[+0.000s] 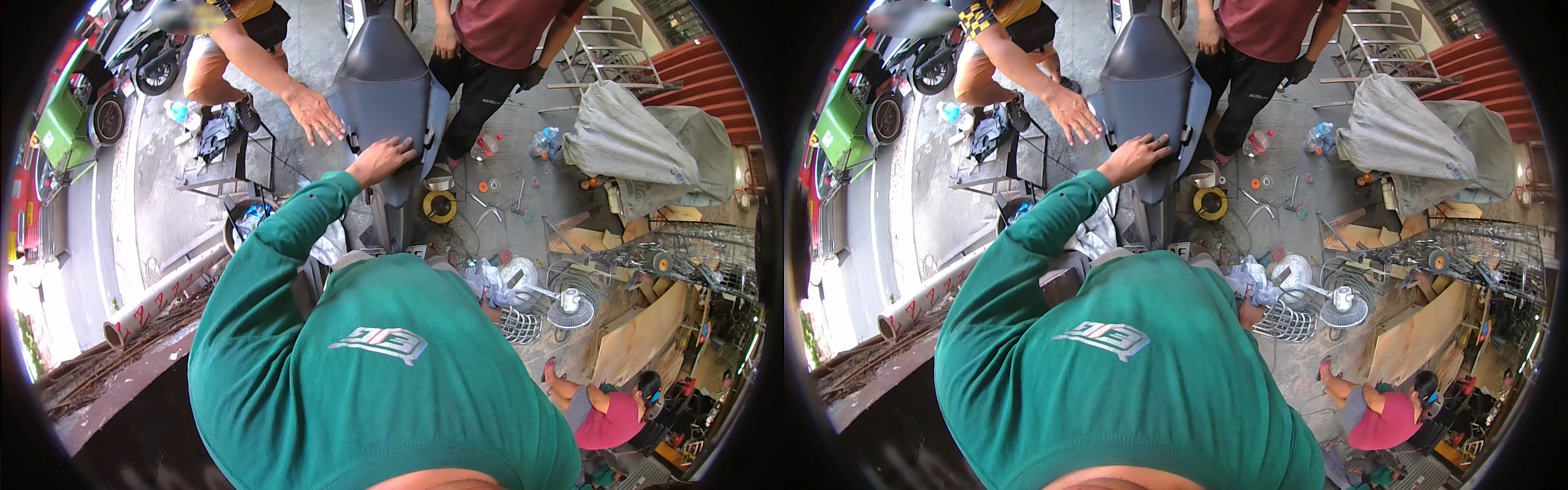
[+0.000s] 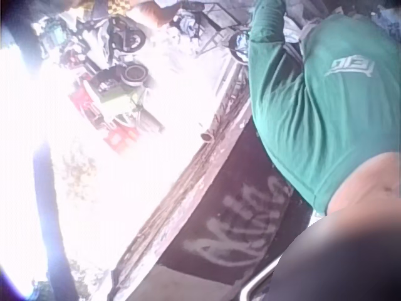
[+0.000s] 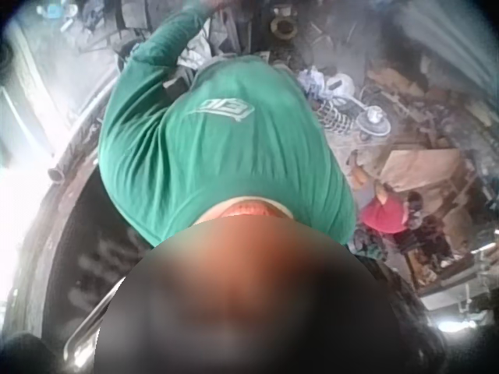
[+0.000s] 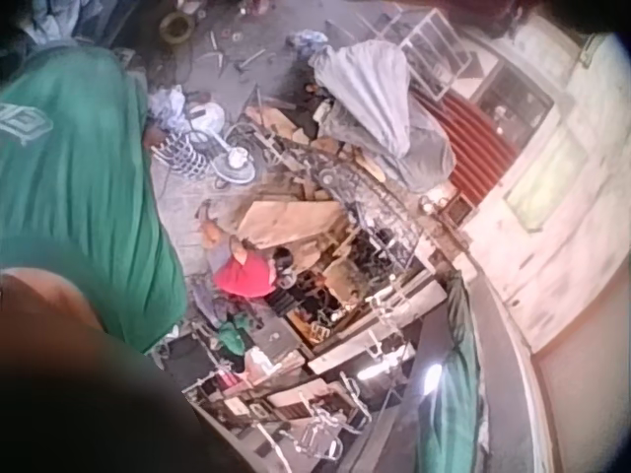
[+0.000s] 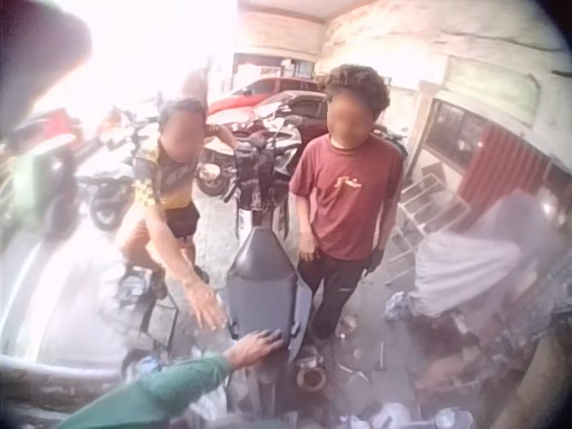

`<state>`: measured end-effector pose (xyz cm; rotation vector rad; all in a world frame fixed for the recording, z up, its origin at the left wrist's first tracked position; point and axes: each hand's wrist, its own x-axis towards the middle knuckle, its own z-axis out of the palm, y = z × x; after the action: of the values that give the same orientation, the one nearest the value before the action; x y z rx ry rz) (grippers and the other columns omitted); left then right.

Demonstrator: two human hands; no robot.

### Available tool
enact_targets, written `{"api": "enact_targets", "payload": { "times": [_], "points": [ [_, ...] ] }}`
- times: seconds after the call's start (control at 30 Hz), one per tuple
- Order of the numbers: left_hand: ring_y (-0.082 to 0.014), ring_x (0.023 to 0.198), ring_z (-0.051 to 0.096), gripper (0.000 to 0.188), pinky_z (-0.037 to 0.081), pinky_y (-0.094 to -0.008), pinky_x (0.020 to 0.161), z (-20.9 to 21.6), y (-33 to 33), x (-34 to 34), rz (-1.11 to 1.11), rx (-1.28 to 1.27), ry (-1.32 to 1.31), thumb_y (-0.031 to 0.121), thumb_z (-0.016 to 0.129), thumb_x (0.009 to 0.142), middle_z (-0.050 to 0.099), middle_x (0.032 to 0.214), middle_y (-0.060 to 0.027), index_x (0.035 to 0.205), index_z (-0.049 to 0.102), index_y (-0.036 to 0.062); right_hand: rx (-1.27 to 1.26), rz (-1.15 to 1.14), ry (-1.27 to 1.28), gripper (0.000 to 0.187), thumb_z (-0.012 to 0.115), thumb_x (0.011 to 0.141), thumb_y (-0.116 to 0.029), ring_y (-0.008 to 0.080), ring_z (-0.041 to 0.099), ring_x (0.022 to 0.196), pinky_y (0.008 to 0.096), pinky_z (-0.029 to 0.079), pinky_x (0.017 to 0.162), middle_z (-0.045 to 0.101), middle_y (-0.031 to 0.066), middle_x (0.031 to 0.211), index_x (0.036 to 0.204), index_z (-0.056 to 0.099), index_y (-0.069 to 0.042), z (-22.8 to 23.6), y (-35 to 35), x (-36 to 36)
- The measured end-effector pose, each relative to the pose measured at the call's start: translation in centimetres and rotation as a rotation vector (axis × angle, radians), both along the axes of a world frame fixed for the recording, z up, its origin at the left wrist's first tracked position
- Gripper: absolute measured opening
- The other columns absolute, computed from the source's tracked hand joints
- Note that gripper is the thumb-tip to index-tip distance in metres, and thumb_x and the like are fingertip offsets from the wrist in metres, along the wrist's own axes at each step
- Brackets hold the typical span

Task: The person positions a metal rack onto the rear of a scooter, then removes it and places a cloth over the exposed engine area. The person handles the rack and cloth while two others assist nearby.

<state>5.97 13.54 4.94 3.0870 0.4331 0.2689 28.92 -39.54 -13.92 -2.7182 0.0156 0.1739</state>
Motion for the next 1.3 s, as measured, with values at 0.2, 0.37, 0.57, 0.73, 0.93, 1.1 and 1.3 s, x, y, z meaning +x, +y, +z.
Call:
{"api": "enact_targets", "payload": {
  "times": [0.2, 0.37, 0.57, 0.73, 0.93, 1.1, 1.3],
  "points": [
    [-0.0289, 0.116, 0.064, 0.048, 0.054, -0.0393, 0.101, 0.0, -0.1, -0.1, 0.008, -0.042, 0.031, 0.011, 0.059, 0.092, 0.055, 0.150, -0.0131, 0.140, 0.059, 0.0097, -0.020, -0.013, 0.076, 0.082, 0.086, 0.078, -0.058, 0.0462, 0.070, 0.113, 0.0517, 0.053, 0.097, 0.075, 0.0251, 0.120, 0.126, 0.069, 0.005, -0.2, 0.0, 0.2],
    [-0.0295, 0.117, 0.064, 0.051, 0.054, -0.0392, 0.102, 0.2, 0.0, -0.2, 0.011, -0.064, 0.063, 0.009, 0.062, 0.090, 0.055, 0.152, -0.0141, 0.141, 0.058, 0.0097, 0.054, 0.022, -0.053, 0.078, 0.087, 0.080, -0.057, 0.0447, 0.071, 0.110, 0.0490, 0.054, 0.095, 0.075, 0.0259, 0.116, 0.117, 0.070, 0.009, -0.2, 0.3, -0.1],
    [-0.0288, 0.112, 0.065, 0.049, 0.056, -0.0400, 0.099, -0.1, -0.1, -0.2, 0.007, -0.062, -0.028, 0.008, 0.062, 0.088, 0.057, 0.152, -0.0114, 0.138, 0.062, 0.0097, 0.116, -0.026, 0.058, 0.072, 0.089, 0.080, -0.052, 0.0429, 0.072, 0.108, 0.0488, 0.054, 0.095, 0.075, 0.0249, 0.115, 0.114, 0.070, 0.009, 0.9, 1.2, -0.5],
    [-0.0290, 0.114, 0.065, 0.050, 0.056, -0.0401, 0.100, 0.2, -0.2, -0.2, 0.022, -0.077, 0.011, 0.008, 0.061, 0.090, 0.057, 0.152, -0.0112, 0.139, 0.062, 0.0109, 0.071, 0.013, 0.057, 0.070, 0.087, 0.078, -0.046, 0.0451, 0.069, 0.112, 0.0516, 0.053, 0.097, 0.074, 0.0256, 0.118, 0.121, 0.068, 0.006, 0.0, 1.4, 0.1],
    [-0.0300, 0.118, 0.065, 0.046, 0.055, -0.0401, 0.102, 0.2, -0.4, -0.5, 0.043, -0.095, -0.033, 0.009, 0.060, 0.091, 0.058, 0.152, -0.0116, 0.137, 0.063, 0.0089, 0.109, 0.011, 0.072, 0.080, 0.087, 0.077, -0.056, 0.0459, 0.068, 0.116, 0.0515, 0.052, 0.100, 0.073, 0.0263, 0.120, 0.125, 0.068, 0.006, -1.0, 0.8, 0.3],
    [-0.0302, 0.121, 0.063, 0.042, 0.054, -0.0402, 0.103, -0.1, -1.0, -1.0, 0.084, -0.128, -0.097, 0.008, 0.060, 0.091, 0.060, 0.148, -0.0124, 0.132, 0.064, 0.0069, -0.026, -0.045, 0.108, 0.089, 0.089, 0.073, -0.064, 0.0404, 0.070, 0.115, 0.0481, 0.052, 0.101, 0.074, 0.0240, 0.122, 0.124, 0.070, 0.006, -2.0, 0.6, 0.4],
    [-0.0299, 0.124, 0.062, 0.040, 0.053, -0.0412, 0.104, -1.3, -1.0, -0.8, 0.118, -0.134, -0.129, 0.010, 0.063, 0.089, 0.062, 0.145, -0.0108, 0.129, 0.064, 0.0072, 0.127, 0.024, 0.035, 0.093, 0.090, 0.071, -0.064, 0.0426, 0.070, 0.114, 0.0498, 0.052, 0.100, 0.074, 0.0247, 0.121, 0.126, 0.068, 0.008, -4.0, -1.3, 1.1]
  ]
}}
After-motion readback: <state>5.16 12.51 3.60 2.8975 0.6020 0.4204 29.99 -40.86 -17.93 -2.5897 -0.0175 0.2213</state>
